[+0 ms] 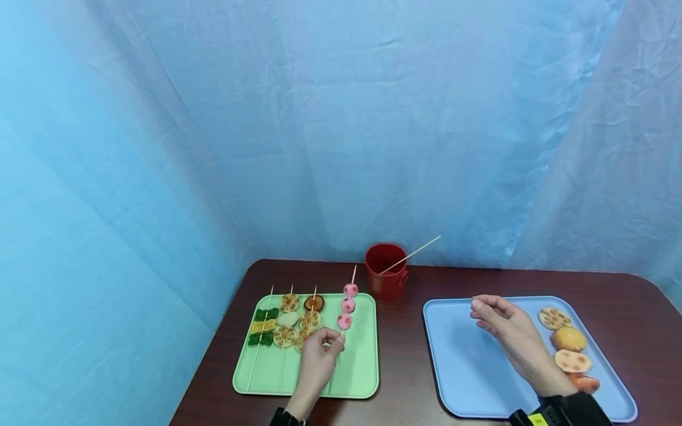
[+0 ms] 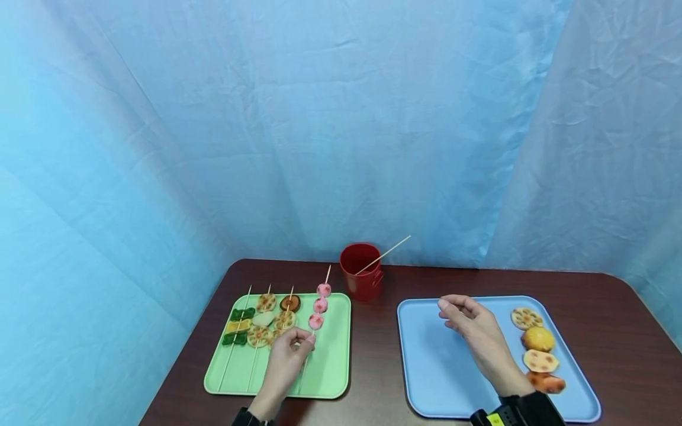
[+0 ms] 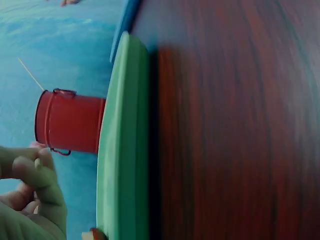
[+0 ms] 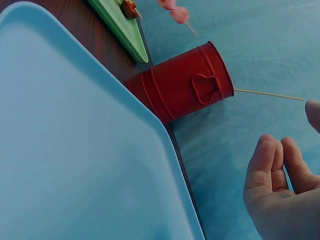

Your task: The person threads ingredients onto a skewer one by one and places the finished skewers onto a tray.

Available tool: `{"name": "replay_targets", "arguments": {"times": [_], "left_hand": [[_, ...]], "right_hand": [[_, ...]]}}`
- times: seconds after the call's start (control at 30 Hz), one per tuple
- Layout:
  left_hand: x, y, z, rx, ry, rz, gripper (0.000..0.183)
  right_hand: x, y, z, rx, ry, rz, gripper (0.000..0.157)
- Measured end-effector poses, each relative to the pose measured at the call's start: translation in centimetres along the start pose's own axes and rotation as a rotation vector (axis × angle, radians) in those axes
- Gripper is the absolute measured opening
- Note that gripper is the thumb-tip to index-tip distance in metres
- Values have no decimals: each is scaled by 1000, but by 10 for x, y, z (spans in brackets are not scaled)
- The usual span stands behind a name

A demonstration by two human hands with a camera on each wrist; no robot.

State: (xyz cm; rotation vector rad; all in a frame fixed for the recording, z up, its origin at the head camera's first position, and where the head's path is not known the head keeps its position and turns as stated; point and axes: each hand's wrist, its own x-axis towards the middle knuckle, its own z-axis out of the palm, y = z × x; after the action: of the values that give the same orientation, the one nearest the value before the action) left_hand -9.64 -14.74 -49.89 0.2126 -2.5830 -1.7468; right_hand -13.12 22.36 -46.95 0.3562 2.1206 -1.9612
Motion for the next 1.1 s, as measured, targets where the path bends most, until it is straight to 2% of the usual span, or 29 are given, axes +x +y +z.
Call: {"name": "replay_targets", "arguments": {"times": [0.17,0.3,0.47,0.63,0.8,0.93,1.1], "left_hand": [[1,1,-13,182,-85,29,9],[2,2,-20,245,-150,29,8],[4,0,-26,306,-188,41,9],[5,-2,-28,347,-183,70,14],[6,-6,-29,384,-144,53,14],[7,-8,-29,416,-139,48,16],[3,-4,-31,600,-109,143,20]], "right_hand": [[0,-1,1,-10,3,-3,74],[1,-1,1,-21,8,-11,74],[1,-1,1,-18,9,-20,74],[2,-1,1,0,20,-32,73],[2,-1,1,5,9,-26,72],[2,0,3,-3,3,-3,75],[2,1,4,-14,-2,30,80]]}}
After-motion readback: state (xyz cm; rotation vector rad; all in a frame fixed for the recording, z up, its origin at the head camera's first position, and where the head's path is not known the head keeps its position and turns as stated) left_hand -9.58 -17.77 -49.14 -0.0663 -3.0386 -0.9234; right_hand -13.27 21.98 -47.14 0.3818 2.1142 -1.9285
